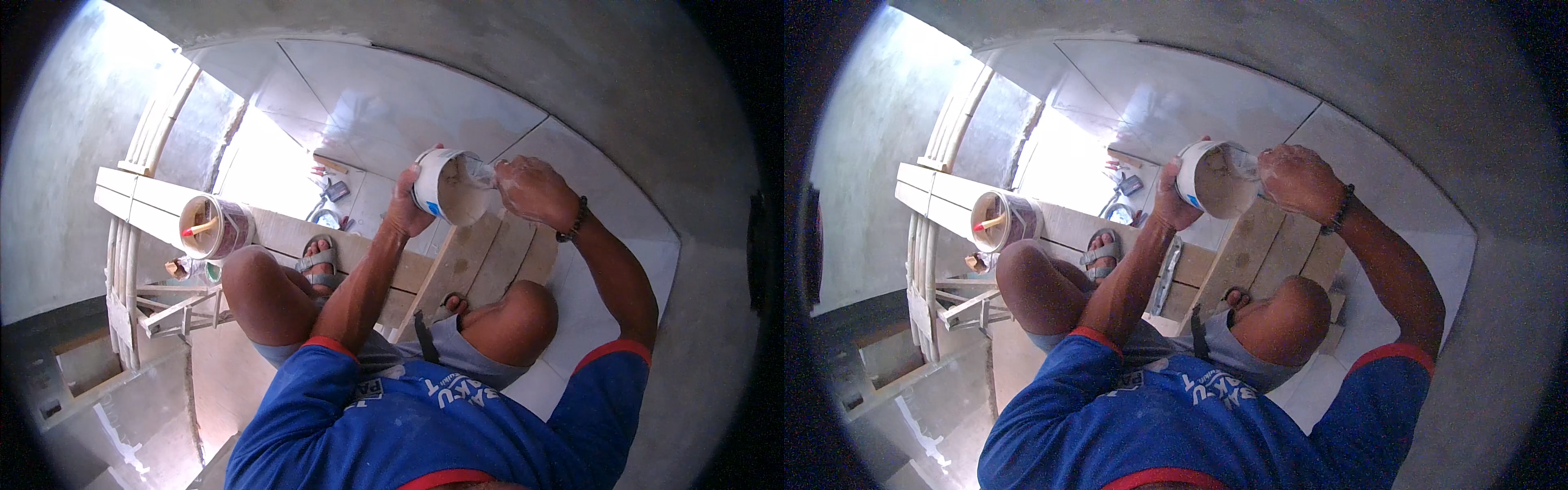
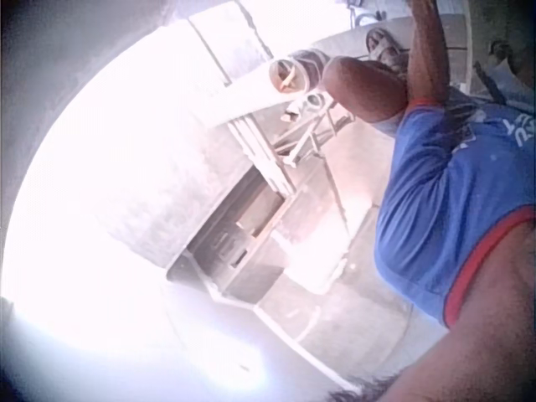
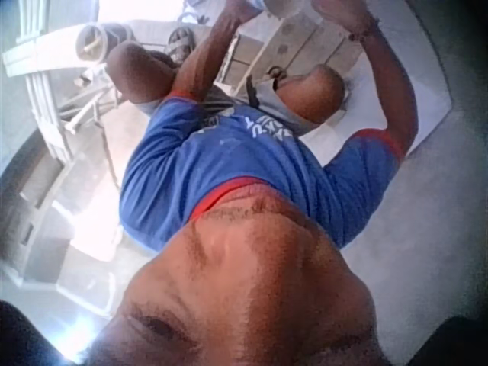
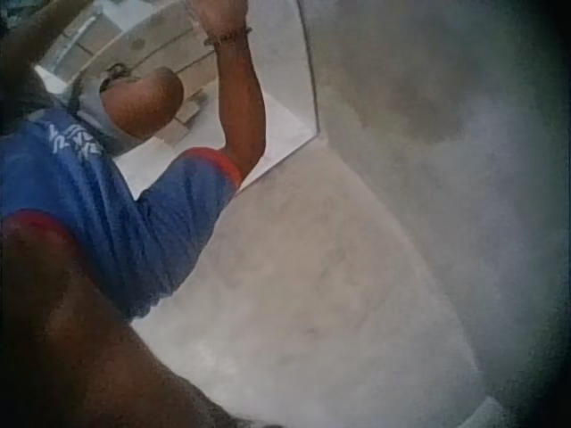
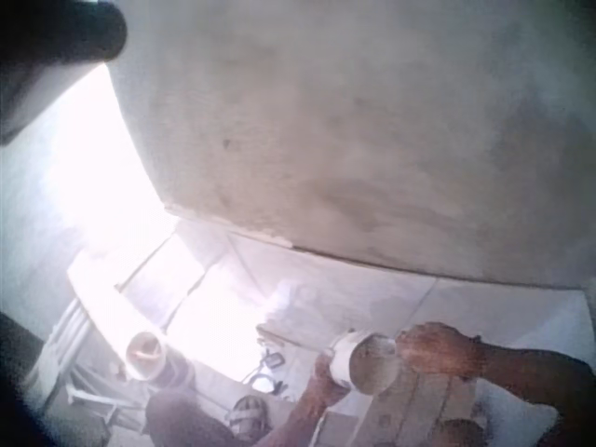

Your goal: The person applies grout to the edges and gaps of installed wall tiles using a small putty knife while holding a container of grout mixture. The person wipes the excess grout with their hands and applies more grout to various sections of the tile border.

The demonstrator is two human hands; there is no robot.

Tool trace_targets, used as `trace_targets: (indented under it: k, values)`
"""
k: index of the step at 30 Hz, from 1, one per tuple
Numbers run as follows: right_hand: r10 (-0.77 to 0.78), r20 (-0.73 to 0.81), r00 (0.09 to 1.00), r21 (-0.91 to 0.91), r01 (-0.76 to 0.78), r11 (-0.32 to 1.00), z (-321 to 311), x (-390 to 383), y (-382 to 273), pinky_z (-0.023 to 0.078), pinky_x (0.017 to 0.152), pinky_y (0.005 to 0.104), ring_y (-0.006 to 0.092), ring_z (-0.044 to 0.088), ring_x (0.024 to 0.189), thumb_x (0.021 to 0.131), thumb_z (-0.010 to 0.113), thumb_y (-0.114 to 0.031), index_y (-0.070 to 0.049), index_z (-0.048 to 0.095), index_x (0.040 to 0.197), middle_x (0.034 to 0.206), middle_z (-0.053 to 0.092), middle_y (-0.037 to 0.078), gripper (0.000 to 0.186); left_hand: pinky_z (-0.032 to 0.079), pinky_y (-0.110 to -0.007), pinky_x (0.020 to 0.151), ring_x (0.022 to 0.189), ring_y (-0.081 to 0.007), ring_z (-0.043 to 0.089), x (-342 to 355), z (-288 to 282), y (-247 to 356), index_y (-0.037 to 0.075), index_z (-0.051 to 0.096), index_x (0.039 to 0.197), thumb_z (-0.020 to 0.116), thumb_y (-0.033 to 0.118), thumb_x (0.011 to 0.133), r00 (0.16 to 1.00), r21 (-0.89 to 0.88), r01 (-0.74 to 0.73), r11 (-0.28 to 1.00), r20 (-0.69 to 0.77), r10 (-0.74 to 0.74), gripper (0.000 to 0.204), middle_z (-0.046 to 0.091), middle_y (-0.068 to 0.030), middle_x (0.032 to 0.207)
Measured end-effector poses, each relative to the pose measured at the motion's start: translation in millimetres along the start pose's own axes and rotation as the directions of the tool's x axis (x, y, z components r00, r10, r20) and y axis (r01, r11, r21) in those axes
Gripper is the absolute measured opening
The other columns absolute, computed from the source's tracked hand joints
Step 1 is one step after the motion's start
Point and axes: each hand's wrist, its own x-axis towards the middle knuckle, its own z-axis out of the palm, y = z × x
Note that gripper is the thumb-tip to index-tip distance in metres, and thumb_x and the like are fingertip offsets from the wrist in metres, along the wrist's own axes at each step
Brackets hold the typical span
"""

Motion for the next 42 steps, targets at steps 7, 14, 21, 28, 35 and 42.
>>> trace_targets:
  k: [7,14,21,28,35,42]
  values:
    - [0.09,0.107,0.99,0.093,-0.1,0.991,22.6,8.3,7.5,0.051,0.074,0.0424,0.031,0.062,0.082,0.08,0.058,-0.016,-0.002,0.057,0.091,0.085,0.061,0.015,0.018,0.036,-0.046,0.104,0.122,-0.0299,0.047,3.7,-1.7,-5.6,0.011,0.037,0.138,0.062,0.048,0.077,0.999,0.003,0.054,0.999,0.004,-0.054,0.076,0.048,-0.0134,0.132]
    - [0.134,0.059,0.989,0.183,-0.143,0.973,34.8,14.2,-6.5,0.052,0.073,0.0438,0.034,0.062,0.082,0.079,0.057,-0.016,-0.003,0.059,0.088,0.085,0.061,0.017,0.016,0.038,-0.047,0.102,0.121,-0.0298,0.048,5.9,-4.6,-7.1,0.01,0.038,0.138,0.06,0.052,0.078,0.997,0.049,0.071,0.996,-0.039,-0.069,0.076,0.048,-0.0136,0.134]
    - [0.143,-0.02,0.99,0.045,-0.142,0.989,35.9,9.1,-34.9,0.052,0.073,0.0428,0.0302,0.061,0.08,0.079,0.057,-0.017,-0.005,0.06,0.09,0.087,0.061,0.012,0.017,0.041,-0.047,0.099,0.116,-0.0297,0.053,8.1,-11.2,-15.7,0.009,0.043,0.134,0.055,0.05,0.082,0.992,0.064,0.063,0.996,-0.113,-0.055,0.067,0.053,-0.0122,0.129]
    - [-0.149,-0.246,0.958,0.008,0.156,0.988,42.7,1.2,-42.3,0.048,0.069,0.0417,0.0301,0.058,0.079,0.081,0.055,-0.017,-0.004,0.055,0.096,0.084,0.058,0.013,0.02,0.046,-0.045,0.091,0.106,-0.0257,0.057,9.6,-41.0,-11.9,0.011,0.049,0.126,0.054,0.047,0.086,0.985,0.173,0.11,0.979,-0.15,-0.084,0.054,0.058,-0.0089,0.119]
    - [-0.078,0.216,0.973,0.126,0.051,0.991,51.0,0.4,-26.7,0.045,0.072,0.0516,0.0378,0.056,0.082,0.088,0.049,-0.022,-0.004,0.055,0.105,0.088,0.056,0.019,0.026,0.051,-0.038,0.083,0.094,-0.0234,0.062,4.9,-40.0,-24.6,0.005,0.055,0.121,0.063,0.038,0.082,0.94,0.117,0.271,0.955,-0.247,-0.237,0.051,0.061,-0.0117,0.112]
    - [-0.172,0.238,0.956,0.473,0.04,0.88,64.8,25.8,-24.1,0.042,0.074,0.0533,0.0442,0.054,0.082,0.089,0.05,-0.022,0.001,0.057,0.094,0.085,0.057,0.026,0.025,0.049,-0.037,0.084,0.097,-0.0232,0.06,-7.3,-48.4,-9.3,0.005,0.052,0.127,0.065,0.04,0.08,0.965,0.349,0.25,0.903,-0.166,-0.203,0.06,0.061,-0.0125,0.112]
